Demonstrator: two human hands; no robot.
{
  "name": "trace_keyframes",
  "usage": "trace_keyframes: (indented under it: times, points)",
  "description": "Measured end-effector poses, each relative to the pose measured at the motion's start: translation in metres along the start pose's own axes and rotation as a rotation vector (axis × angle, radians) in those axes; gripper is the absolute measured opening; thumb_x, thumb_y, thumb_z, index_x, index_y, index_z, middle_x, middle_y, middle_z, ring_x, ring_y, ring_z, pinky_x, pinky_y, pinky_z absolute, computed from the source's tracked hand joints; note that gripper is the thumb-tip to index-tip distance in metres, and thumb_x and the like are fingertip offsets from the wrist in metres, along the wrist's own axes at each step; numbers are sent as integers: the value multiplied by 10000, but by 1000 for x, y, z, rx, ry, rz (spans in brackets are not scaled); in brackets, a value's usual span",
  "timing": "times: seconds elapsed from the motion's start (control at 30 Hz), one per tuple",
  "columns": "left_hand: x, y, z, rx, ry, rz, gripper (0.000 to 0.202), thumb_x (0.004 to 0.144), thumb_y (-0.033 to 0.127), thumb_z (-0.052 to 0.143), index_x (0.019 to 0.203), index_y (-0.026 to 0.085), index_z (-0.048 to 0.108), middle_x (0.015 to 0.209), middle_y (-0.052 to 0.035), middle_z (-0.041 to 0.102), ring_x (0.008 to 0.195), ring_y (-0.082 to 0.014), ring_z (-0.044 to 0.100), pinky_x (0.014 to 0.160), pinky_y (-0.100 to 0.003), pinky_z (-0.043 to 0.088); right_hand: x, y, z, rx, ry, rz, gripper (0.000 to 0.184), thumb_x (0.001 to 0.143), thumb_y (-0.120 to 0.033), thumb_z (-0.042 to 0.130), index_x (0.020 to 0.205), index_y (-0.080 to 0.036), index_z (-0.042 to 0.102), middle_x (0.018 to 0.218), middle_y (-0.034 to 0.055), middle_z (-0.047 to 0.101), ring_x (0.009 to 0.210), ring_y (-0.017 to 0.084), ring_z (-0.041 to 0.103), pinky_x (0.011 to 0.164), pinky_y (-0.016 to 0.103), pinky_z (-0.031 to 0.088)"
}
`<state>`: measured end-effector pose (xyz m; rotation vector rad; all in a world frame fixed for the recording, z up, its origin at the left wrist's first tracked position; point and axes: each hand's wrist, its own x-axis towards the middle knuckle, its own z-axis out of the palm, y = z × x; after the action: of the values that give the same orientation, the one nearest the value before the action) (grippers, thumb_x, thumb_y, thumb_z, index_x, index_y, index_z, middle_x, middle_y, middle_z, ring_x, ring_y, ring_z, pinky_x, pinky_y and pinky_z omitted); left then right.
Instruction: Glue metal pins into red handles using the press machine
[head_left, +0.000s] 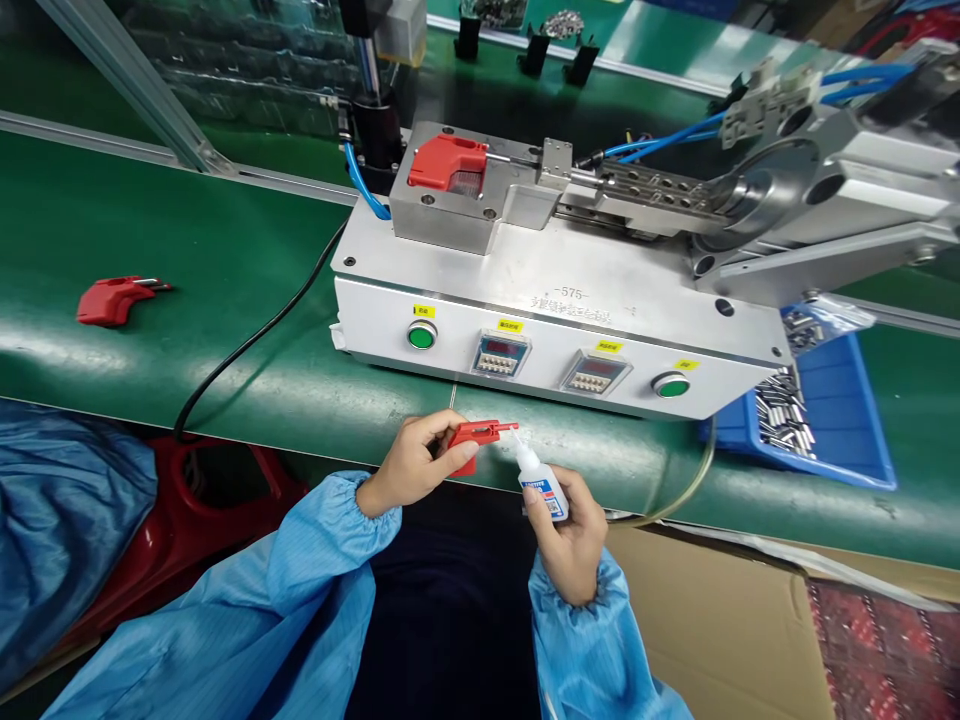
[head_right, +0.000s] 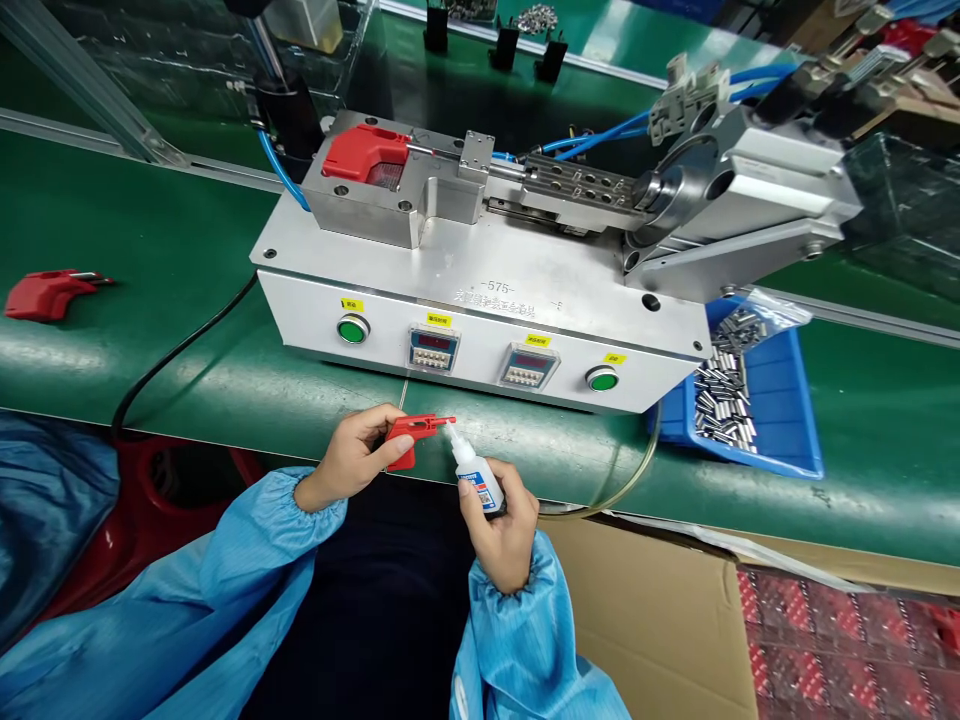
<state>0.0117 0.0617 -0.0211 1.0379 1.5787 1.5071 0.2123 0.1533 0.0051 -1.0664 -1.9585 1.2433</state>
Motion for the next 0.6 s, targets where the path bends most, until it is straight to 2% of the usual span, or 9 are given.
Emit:
trace_keyframes:
  times: [0.17, 0.27, 0.37, 0.47, 0.6]
  points:
    - [1, 2, -1, 4, -4, 44, 352, 997, 513, 678, 915, 174, 727, 658, 20, 549, 585, -127, 475, 568, -251, 385, 0, 0, 5, 367, -131, 252, 334, 932, -535, 700, 868, -209, 661, 592, -30, 540, 499, 131, 479, 520, 287, 392]
    - [2, 4, -1, 5, 15, 66, 359, 1002, 521, 669, 941, 174, 737, 680, 13, 577, 597, -128, 496, 579, -250, 400, 4, -3, 7, 640, -187, 421, 360, 912, -541, 718, 816, -203, 639, 562, -49, 476, 437, 102, 399, 476, 275, 331]
    - [3, 5, -1, 17, 19, 98, 361, 1005, 520, 665, 942, 172, 738, 691, 13, 589, 600, -124, 502, 586, -247, 407, 9, -7, 7, 797, -229, 556, 341, 905, -521, 722, 852, -188, 674, 544, -71, 421, 401, 75, 313, 449, 262, 293]
    - [3, 5, -1, 18, 5, 124, 340, 1002, 496, 680, 924, 171, 739, 687, 16, 585, 593, -118, 482, 580, -244, 399, 11, -9, 3, 846, -239, 611, 341, 903, -514, 717, 861, -176, 696, 536, -85, 369, 404, 61, 247, 442, 254, 282]
    - [3, 4, -2, -16, -8, 134, 301, 996, 464, 699, 952, 170, 748, 703, 5, 612, 595, -121, 482, 576, -249, 397, 10, -9, -5, 849, -200, 601, 333, 904, -514, 702, 869, -183, 704, 552, -92, 319, 438, 68, 190, 440, 250, 272]
